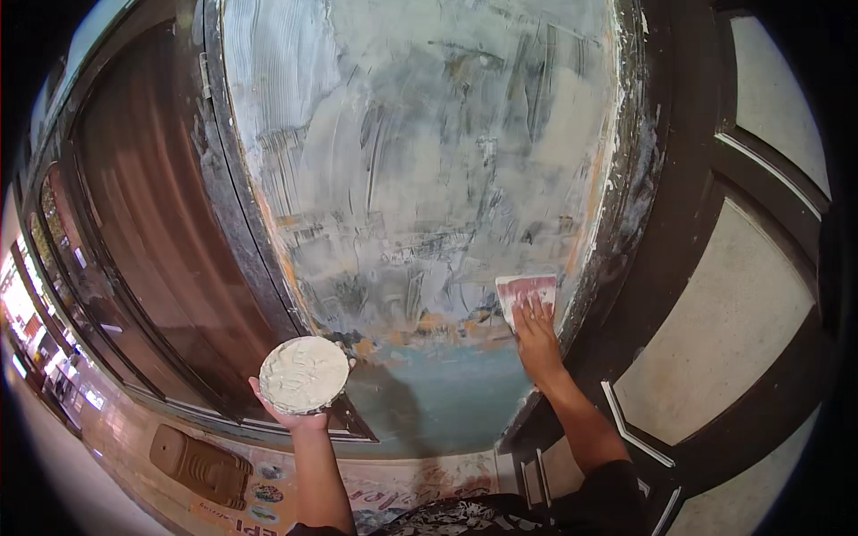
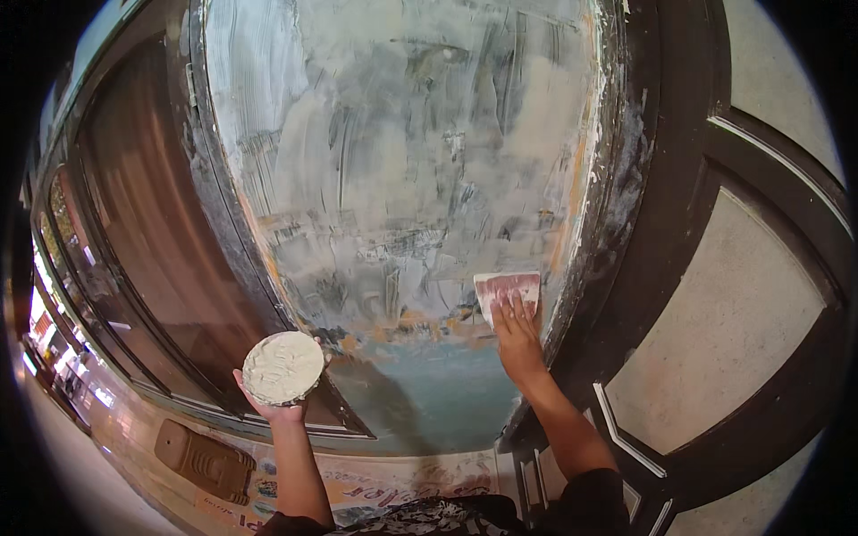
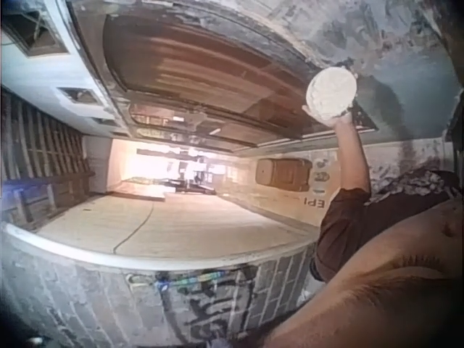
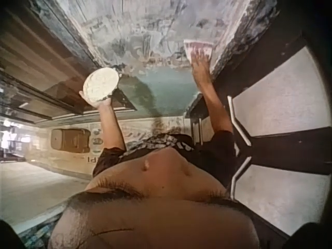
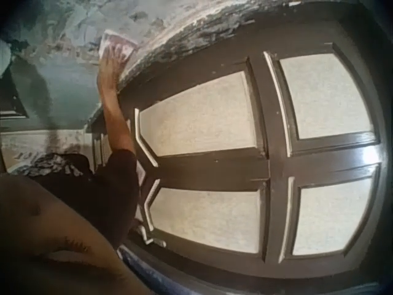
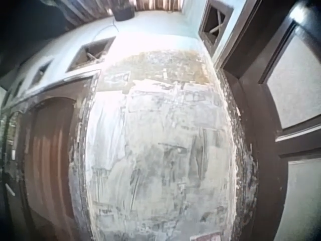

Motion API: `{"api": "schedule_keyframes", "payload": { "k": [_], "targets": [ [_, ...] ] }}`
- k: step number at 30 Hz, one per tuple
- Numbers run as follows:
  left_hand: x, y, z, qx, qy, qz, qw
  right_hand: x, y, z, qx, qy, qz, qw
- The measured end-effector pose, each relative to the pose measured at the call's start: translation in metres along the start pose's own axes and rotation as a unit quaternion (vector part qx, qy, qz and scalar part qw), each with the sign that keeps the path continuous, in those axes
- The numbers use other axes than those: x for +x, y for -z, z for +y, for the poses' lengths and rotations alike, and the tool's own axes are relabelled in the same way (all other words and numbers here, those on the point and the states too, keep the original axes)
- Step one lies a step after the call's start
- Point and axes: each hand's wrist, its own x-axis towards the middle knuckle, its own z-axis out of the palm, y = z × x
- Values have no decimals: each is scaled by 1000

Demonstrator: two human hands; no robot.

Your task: Applying and smoothing wall putty or plaster onto a wall surface using a putty knife.

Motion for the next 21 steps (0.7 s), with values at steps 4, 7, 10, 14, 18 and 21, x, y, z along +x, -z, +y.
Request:
{"api": "schedule_keyframes", "payload": {
  "k": [4,7,10,14,18,21],
  "targets": [
    [4,6,7,14,14,-44,999,43,53,-7,63,-13,58,996],
    [0,-3,8,-14,2,-39,999,160,132,-3,7,59,182,981],
    [7,13,6,2,4,-46,999,283,204,24,-56,83,301,948],
    [3,10,-3,-6,-4,-24,1000,335,199,44,-51,-20,220,974],
    [-14,10,15,33,16,-137,990,251,93,8,-91,48,194,976],
    [-14,21,27,12,4,-157,988,128,21,-27,-10,56,59,997]
  ]
}}
